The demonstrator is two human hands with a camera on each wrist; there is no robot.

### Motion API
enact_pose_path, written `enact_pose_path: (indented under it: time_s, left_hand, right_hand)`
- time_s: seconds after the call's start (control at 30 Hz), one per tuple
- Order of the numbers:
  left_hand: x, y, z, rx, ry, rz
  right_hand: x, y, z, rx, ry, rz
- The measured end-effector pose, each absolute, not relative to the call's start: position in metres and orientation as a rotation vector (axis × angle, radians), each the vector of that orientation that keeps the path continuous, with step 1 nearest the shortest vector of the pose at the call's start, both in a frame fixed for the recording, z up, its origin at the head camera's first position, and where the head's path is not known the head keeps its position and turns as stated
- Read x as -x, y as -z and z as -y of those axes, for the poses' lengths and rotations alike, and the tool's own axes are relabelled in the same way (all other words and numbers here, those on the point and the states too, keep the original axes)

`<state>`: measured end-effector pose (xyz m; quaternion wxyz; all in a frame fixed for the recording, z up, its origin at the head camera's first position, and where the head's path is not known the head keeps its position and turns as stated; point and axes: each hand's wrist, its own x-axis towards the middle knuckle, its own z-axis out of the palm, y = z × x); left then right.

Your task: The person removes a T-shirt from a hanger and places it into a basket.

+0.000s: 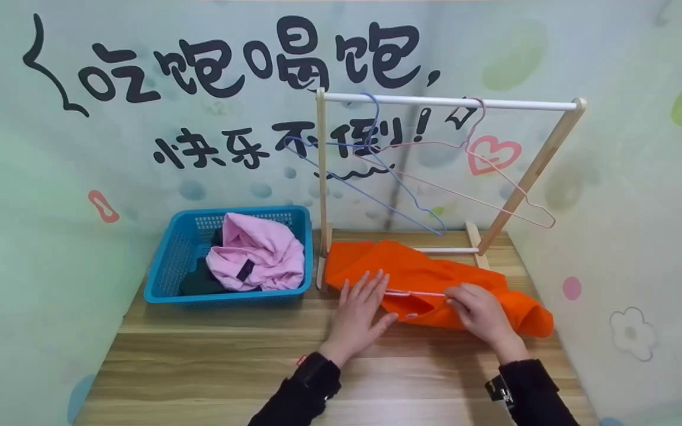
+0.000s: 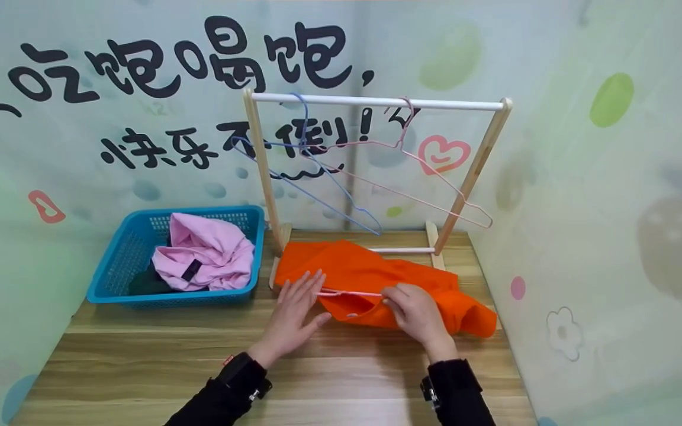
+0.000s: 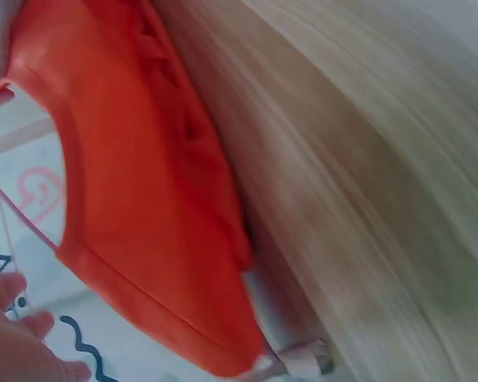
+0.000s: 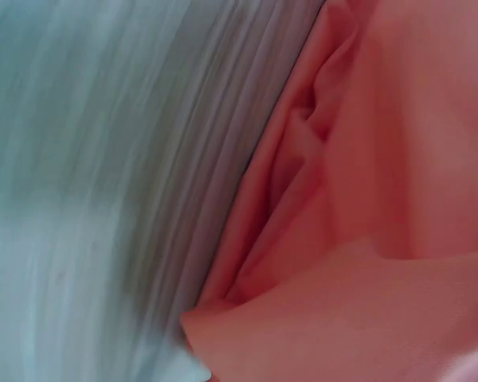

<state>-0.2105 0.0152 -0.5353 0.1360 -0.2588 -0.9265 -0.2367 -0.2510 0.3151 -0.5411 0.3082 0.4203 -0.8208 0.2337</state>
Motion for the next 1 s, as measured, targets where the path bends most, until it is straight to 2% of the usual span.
enact_pose_path:
  time_s: [0.23, 0.43, 1.0]
  left_hand:
    - [0.209, 0.525, -0.023, 0.848, 0.944, 2.549]
    - [0.212, 0.521, -0.019, 0.810, 0.906, 2.428]
    - [0.222, 0.526, 0.004, 0.595, 0.984, 2.279]
  right_hand:
    - [0.249, 0.538, -0.295, -1.198, -0.563, 2.096]
    - [0.246, 0.534, -0.287, -1.186, -0.506, 2.056]
    - [0.249, 0.536, -0.321, -0.902, -0.588, 2.009]
